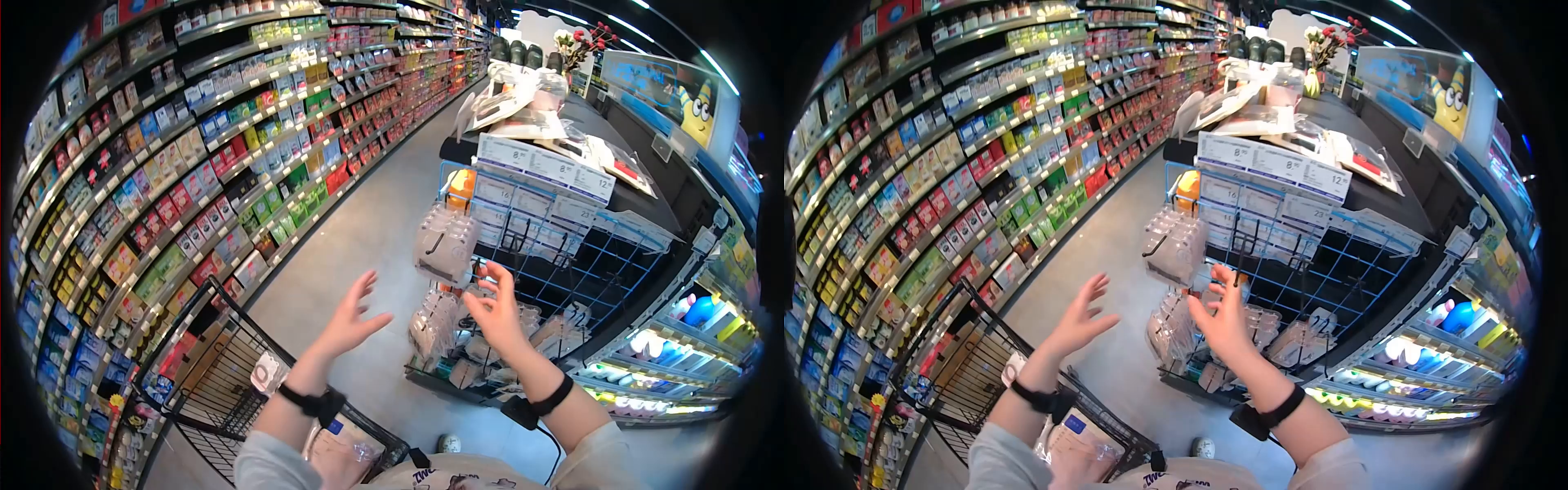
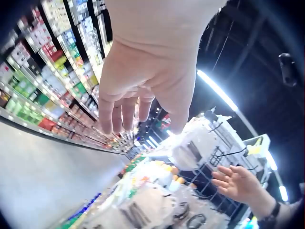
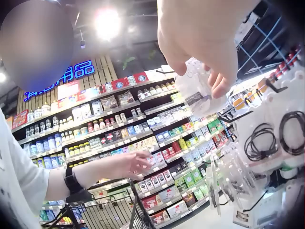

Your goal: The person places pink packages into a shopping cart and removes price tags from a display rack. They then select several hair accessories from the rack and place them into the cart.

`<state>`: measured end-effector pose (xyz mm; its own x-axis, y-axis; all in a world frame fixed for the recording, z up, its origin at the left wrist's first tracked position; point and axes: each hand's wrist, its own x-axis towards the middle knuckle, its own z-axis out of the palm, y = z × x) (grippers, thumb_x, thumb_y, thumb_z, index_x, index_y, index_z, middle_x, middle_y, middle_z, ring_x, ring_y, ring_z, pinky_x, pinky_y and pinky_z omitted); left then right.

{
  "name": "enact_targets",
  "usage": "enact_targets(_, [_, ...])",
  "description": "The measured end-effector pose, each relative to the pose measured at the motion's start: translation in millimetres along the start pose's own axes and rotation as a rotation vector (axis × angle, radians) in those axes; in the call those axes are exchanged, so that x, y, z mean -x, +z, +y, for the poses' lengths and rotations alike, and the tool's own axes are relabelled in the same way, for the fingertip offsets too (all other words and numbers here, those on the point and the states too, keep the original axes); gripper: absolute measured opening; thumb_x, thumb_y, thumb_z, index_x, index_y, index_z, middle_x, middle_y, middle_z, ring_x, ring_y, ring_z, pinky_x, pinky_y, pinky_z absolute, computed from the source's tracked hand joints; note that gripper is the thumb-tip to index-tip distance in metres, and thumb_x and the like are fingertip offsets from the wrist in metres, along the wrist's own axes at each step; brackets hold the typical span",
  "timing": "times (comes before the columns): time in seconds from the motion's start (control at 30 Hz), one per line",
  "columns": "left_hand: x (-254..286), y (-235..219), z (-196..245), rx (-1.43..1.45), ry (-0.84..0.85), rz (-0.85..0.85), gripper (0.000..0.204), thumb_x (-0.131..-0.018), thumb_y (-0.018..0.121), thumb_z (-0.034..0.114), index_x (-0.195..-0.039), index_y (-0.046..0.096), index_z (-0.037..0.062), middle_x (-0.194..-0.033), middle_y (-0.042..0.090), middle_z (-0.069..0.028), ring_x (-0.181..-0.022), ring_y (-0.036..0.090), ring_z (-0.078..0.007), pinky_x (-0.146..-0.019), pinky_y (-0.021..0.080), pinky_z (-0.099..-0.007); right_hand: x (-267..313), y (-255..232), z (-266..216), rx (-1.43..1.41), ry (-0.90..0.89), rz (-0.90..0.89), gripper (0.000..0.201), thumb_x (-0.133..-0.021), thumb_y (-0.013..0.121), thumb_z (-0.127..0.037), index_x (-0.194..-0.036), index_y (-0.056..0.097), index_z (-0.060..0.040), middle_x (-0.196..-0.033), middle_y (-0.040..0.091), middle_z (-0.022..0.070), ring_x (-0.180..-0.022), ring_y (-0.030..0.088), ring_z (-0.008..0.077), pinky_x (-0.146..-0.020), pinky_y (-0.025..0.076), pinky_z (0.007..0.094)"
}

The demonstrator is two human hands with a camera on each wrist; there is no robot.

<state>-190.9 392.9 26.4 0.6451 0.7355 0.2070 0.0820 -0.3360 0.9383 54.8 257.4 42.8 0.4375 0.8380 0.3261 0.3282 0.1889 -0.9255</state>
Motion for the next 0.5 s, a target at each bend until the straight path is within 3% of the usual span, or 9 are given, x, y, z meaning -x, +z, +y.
enact_targets(0.03, [-19.5,15.5,2.7,0.081,0.045,0.015,0.088,-0.08,0.073,0.013,-0.15,0.021,0.014,-0.148,0.037,-0.0138,-0.137,0.033,-0.0303,-0.11,0.031,-0.0489,-8.3,5.3,-1.5,0.071,-0.049,0.048,0.07,-0.084,0.07,-0.014,-0.14,0.029,-0.0085,-0.139,0.037,0.0125,-0.121,0.044,0.024,-0.09,0.046,0.0364])
enact_targets(0.17, [-83.1,48.6,12.5,0.288,0.084,0.074,0.09,-0.075,0.069,0.01,-0.151,0.022,0.0143,-0.147,0.039,-0.0112,-0.135,0.035,-0.028,-0.111,0.027,-0.0458,-27.6,21.8,-1.8,0.132,-0.078,0.142,0.09,-0.077,0.078,-0.023,-0.144,0.021,-0.0074,-0.141,0.034,0.0191,-0.125,0.04,0.03,-0.099,0.038,0.0417])
enact_targets(0.23, [-101.4,54.2,21.4,0.633,0.024,-0.137,0.095,-0.069,0.063,0.006,-0.152,0.018,0.0136,-0.153,0.029,-0.0087,-0.14,0.029,-0.0246,-0.112,0.025,-0.0391,-36.5,28.5,6.3,0.115,-0.142,0.188,0.089,-0.076,0.078,-0.023,-0.142,0.022,-0.0041,-0.135,0.038,0.0217,-0.123,0.041,0.0322,-0.1,0.038,0.0431])
enact_targets(0.27, [-100.9,56.0,30.9,0.583,-0.015,-0.164,0.087,-0.068,0.057,0.006,-0.149,0.027,0.0112,-0.145,0.04,-0.0068,-0.134,0.035,-0.0211,-0.107,0.029,-0.0331,-40.6,29.3,9.3,0.109,-0.196,0.227,0.088,-0.075,0.078,-0.023,-0.14,0.023,-0.0008,-0.129,0.041,0.0242,-0.122,0.043,0.0343,-0.101,0.037,0.0444])
enact_targets(0.37, [-102.5,60.3,34.0,0.595,-0.069,-0.12,0.083,-0.065,0.055,0.007,-0.145,0.034,0.0095,-0.138,0.048,-0.0057,-0.128,0.04,-0.02,-0.105,0.029,-0.0319,-47.8,25.7,10.1,0.057,-0.178,0.18,0.091,-0.075,0.079,-0.024,-0.141,0.02,-0.0033,-0.131,0.039,0.0193,-0.122,0.04,0.0285,-0.104,0.033,0.0405])
enact_targets(0.5, [-96.2,56.2,28.6,0.634,-0.063,-0.138,0.083,-0.063,0.055,0.008,-0.144,0.035,0.0093,-0.137,0.048,-0.0059,-0.127,0.041,-0.0202,-0.106,0.028,-0.0316,-42.0,17.4,-5.6,0.164,-0.142,0.08,0.088,-0.074,0.08,-0.025,-0.137,0.023,-0.0004,-0.126,0.04,0.0193,-0.121,0.04,0.0285,-0.104,0.034,0.0417])
